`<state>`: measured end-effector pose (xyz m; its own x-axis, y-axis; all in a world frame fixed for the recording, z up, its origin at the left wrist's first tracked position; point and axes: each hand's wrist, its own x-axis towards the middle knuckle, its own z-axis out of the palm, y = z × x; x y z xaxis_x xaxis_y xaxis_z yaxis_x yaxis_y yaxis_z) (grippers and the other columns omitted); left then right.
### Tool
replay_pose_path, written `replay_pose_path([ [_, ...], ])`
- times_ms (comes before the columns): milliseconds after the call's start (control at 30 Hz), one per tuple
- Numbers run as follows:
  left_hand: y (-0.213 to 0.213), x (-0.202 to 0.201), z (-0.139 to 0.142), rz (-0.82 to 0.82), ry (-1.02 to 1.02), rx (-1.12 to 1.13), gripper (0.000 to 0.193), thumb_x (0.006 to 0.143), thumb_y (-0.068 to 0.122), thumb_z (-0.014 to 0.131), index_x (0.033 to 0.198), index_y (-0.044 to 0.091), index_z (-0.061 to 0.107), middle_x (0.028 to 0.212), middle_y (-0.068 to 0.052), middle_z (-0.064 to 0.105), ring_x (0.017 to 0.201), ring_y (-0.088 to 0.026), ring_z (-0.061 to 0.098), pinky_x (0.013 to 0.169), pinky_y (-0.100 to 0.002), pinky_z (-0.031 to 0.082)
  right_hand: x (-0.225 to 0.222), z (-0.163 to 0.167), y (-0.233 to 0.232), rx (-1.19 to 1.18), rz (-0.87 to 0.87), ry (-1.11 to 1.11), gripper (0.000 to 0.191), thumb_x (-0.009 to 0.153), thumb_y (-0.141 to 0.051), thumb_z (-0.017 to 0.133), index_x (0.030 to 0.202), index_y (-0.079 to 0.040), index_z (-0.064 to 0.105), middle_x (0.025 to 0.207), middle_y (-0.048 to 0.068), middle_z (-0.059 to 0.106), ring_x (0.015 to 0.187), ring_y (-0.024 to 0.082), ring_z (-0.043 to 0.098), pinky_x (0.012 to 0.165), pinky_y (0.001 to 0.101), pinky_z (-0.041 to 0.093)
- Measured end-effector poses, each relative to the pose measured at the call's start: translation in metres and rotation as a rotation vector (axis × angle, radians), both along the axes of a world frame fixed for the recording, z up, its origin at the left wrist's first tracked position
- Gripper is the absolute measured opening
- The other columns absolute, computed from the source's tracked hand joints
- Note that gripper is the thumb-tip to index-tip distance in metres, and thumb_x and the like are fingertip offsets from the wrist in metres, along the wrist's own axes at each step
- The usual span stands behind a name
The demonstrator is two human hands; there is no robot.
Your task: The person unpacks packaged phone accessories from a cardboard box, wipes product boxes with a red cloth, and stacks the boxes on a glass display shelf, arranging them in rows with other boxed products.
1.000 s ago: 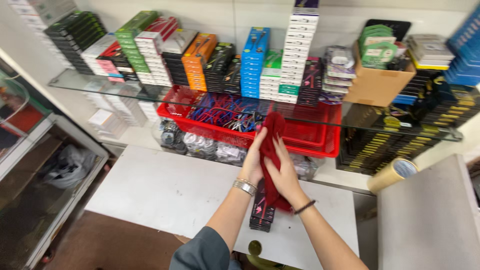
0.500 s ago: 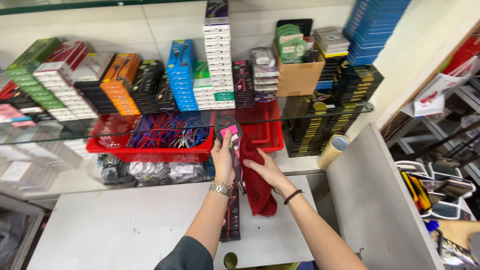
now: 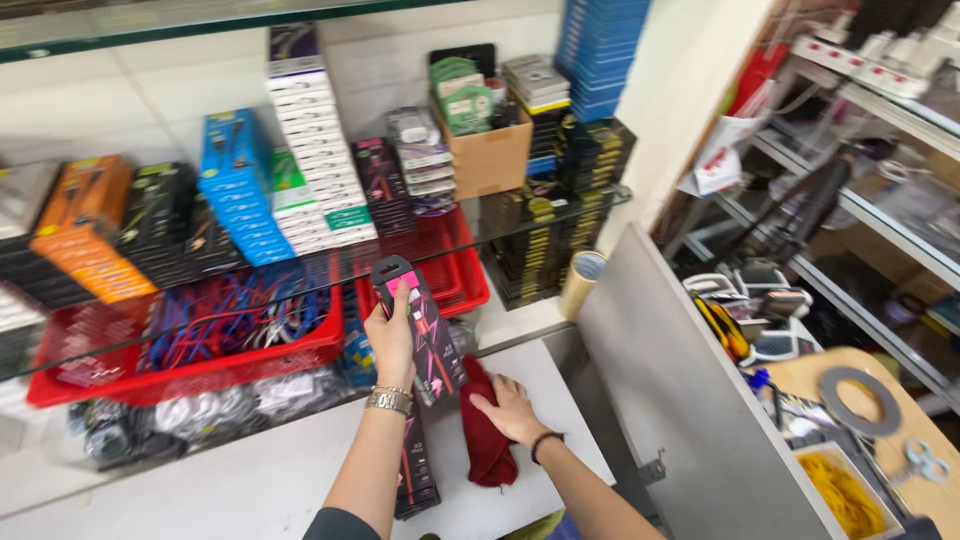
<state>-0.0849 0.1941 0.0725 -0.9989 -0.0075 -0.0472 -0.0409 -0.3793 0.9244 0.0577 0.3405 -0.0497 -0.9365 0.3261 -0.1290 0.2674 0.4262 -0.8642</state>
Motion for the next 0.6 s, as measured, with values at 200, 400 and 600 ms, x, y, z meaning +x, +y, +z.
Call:
replay_pose_path([
  [200,0.034,0.015,0.023,-0.206,0.075,-0.227,0.031,0.095,0.029,0.071,0.106,0.0,0.068,0.092,-0.004,0.074,0.078,-0.009,0.066,0.069,-0.028,0.054,-0.014,0.063,0.041,-0.753,0.118,-0.044,0.058,0.1,-0.037,0.057,0.151,-0.014,0.044,0.133,0.006,0.065,0.117,0.015,0.065,0.092,0.034,0.055],
  [400,0.069,-0.005,0.028,-0.346,0.106,-0.159,0.04,0.098,0.028,0.068,0.123,-0.002,0.06,0.101,-0.006,0.072,0.084,-0.009,0.068,0.074,-0.027,0.056,-0.01,0.15,0.06,-0.496,0.166,0.075,0.055,0.1,-0.032,0.066,0.148,-0.008,0.053,0.112,0.009,0.065,0.1,0.012,0.064,0.081,0.0294,0.054],
  [600,0.094,-0.019,0.007,-0.397,0.164,-0.066,0.044,0.096,0.024,0.064,0.13,-0.001,0.052,0.1,-0.011,0.074,0.084,-0.013,0.069,0.072,-0.03,0.055,-0.009,0.17,0.056,-0.687,-0.02,0.116,0.059,0.095,-0.03,0.065,0.149,-0.015,0.046,0.124,0.001,0.065,0.104,0.01,0.064,0.078,0.0319,0.057],
])
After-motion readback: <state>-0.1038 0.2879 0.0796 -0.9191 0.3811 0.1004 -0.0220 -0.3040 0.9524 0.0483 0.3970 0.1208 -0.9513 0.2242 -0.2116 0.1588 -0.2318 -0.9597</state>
